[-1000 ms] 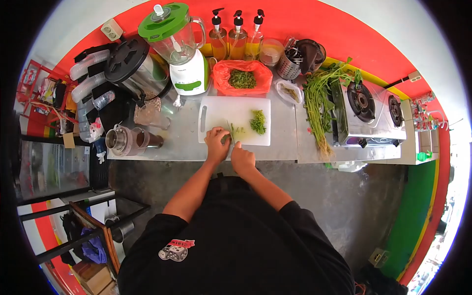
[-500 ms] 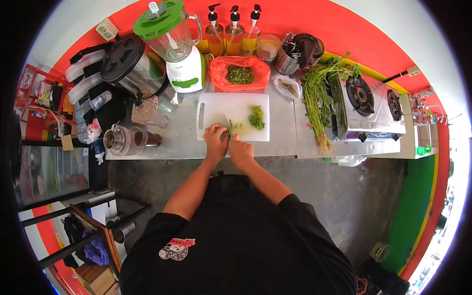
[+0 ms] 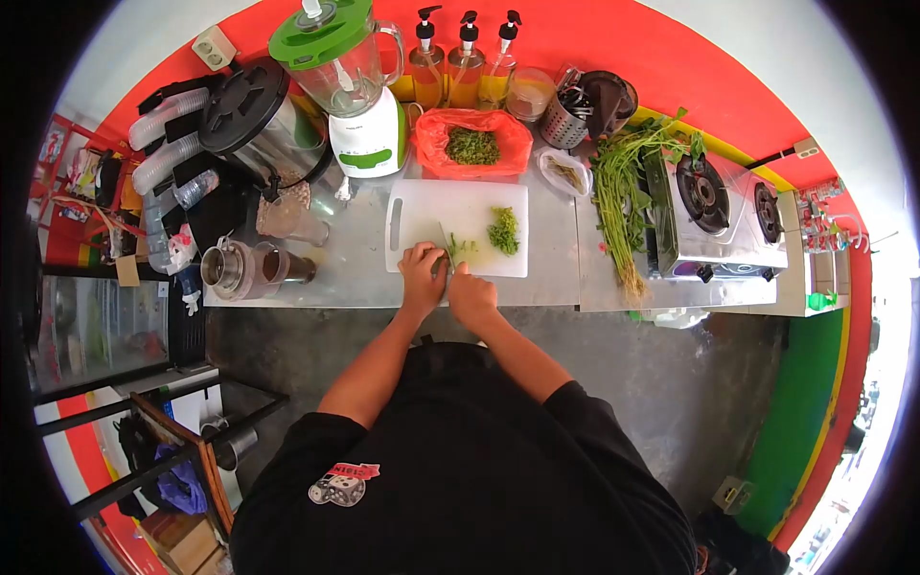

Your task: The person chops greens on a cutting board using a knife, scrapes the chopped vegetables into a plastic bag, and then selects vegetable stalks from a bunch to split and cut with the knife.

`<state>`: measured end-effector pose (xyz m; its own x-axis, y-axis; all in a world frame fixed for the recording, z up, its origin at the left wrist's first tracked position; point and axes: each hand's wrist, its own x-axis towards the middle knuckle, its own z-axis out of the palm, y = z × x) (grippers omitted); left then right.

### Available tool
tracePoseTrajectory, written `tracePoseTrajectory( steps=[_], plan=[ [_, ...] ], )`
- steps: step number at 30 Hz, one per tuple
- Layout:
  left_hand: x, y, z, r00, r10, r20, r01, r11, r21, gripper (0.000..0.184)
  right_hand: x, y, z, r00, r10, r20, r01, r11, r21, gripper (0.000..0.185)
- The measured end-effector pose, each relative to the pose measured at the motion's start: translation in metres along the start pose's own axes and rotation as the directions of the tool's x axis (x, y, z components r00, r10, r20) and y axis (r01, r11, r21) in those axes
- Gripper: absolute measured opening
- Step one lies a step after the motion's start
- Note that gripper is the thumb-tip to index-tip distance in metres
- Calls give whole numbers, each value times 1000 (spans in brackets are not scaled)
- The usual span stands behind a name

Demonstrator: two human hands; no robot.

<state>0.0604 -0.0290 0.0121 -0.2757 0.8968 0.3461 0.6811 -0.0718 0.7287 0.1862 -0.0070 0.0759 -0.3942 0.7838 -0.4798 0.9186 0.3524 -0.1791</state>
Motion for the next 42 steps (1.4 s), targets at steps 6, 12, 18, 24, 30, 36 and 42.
tracePoseTrajectory(
  steps=[6,12,18,24,30,36,42],
  plan=[
    [2,-1,0,999,-29,14,29,1000,8,20,-13,-6,2,996,65,69,-67,998,20,45],
    [1,3,-3,999,1,36,-2,1000,22,22,-2,-7,-10,996,53,78,-56,998,35,47],
    [-1,2,0,1000,5,-1,-5,1000,20,18,-20,-6,7,995,57,81,-59,998,19,41],
    [1,-2,1,999,26,-35,-26,1000,-7,19,-3,-13,-1,997,58,52,-60,997,42,35],
    [-1,-2,-1,1000,12,-12,-12,1000,-5,22,-19,-10,3,996,85,31,-86,994,64,35],
    [0,-3,-1,1000,23,0,-23,1000,-12,24,-2,-10,0,998,65,-23,-64,997,35,36],
    [-1,-3,-2,1000,9,-14,-10,999,-47,23,-12,-11,2,997,65,42,-64,998,-13,36]
  ],
)
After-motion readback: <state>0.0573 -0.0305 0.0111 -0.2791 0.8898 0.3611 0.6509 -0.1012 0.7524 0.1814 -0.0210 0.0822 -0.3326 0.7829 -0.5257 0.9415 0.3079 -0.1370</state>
